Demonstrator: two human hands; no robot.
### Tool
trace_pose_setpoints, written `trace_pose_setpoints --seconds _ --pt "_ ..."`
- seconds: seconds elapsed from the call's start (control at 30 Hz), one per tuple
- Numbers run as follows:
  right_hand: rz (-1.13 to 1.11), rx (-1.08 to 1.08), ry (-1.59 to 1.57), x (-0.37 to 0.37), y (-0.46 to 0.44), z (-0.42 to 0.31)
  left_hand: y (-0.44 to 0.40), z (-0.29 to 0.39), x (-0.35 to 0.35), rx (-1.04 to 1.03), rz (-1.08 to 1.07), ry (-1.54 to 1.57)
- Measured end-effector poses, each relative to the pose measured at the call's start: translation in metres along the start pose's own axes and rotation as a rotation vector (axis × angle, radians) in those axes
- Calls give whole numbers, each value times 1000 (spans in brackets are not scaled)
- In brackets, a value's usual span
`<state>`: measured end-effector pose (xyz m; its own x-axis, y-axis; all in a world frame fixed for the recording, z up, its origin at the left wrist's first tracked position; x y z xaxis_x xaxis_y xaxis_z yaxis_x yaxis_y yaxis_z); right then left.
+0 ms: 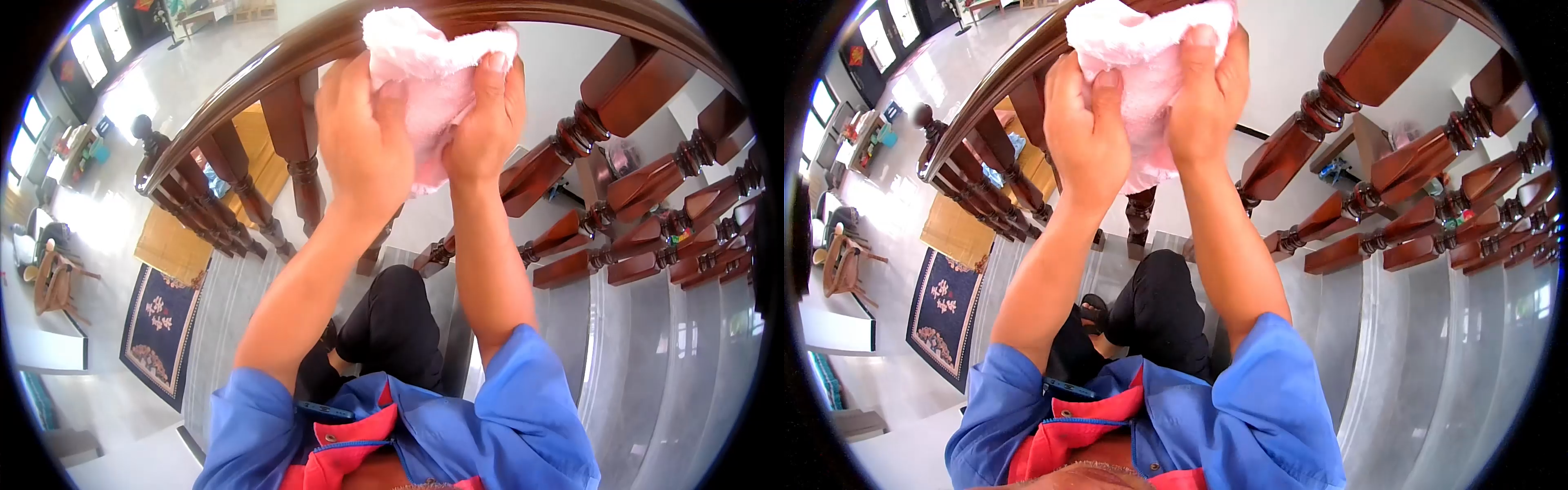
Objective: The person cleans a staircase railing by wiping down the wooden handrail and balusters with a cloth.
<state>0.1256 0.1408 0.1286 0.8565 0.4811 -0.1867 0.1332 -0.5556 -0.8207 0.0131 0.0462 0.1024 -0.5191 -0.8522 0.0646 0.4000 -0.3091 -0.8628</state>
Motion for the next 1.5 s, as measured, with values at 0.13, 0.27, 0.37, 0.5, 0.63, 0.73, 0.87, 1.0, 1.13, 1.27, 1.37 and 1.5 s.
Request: trace_pose_setpoints --seconds 0.13,0.27,0.37,0.5,0.63,0.73,0.87,1.0,1.13,1.27,1.37,1.5 --pt "-26 59 95 -4 -5 15 5 -14 -35 123 -94 653" --pt "-117 62 209 -8 11 30 17 -38 -57 141 -122 961" --pt "-22 15 182 4 40 55 43 -64 -60 134 -132 862" --pt "33 8 244 15 99 89 99 -105 -57 187 -266 550" --pt "13 -79 382 16 169 114 158 -141 -57 128 -401 215" --pt "-77 14 650 34 219 140 197 -178 -62 144 -565 253" --pt "-268 -214 576 44 256 171 227 -213 -68 273 -729 218" --pt "-351 -669 563 54 272 170 214 -207 -58 407 -880 195" --pt "-229 -847 547 50 246 118 186 -191 -41 524 -812 253" --pt "-255 -525 904 67 236 84 166 -175 -8 553 -756 -23" --pt "-246 -621 885 70 220 53 149 -155 16 646 -627 170" --pt "-55 -993 405 95 223 51 155 -134 20 884 -720 662"
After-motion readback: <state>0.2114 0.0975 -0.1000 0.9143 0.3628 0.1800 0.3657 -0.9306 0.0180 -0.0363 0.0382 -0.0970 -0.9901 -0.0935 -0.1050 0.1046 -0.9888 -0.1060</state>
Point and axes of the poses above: each hand's wrist, its own y-axis away from the middle knuckle, its own x-axis out of the back of the hand, z = x × y, the point moved 6 cm from there along -y, towards the middle knuckle, and after that the axes turned 8 degrees about -z, right-handed, at the moved point
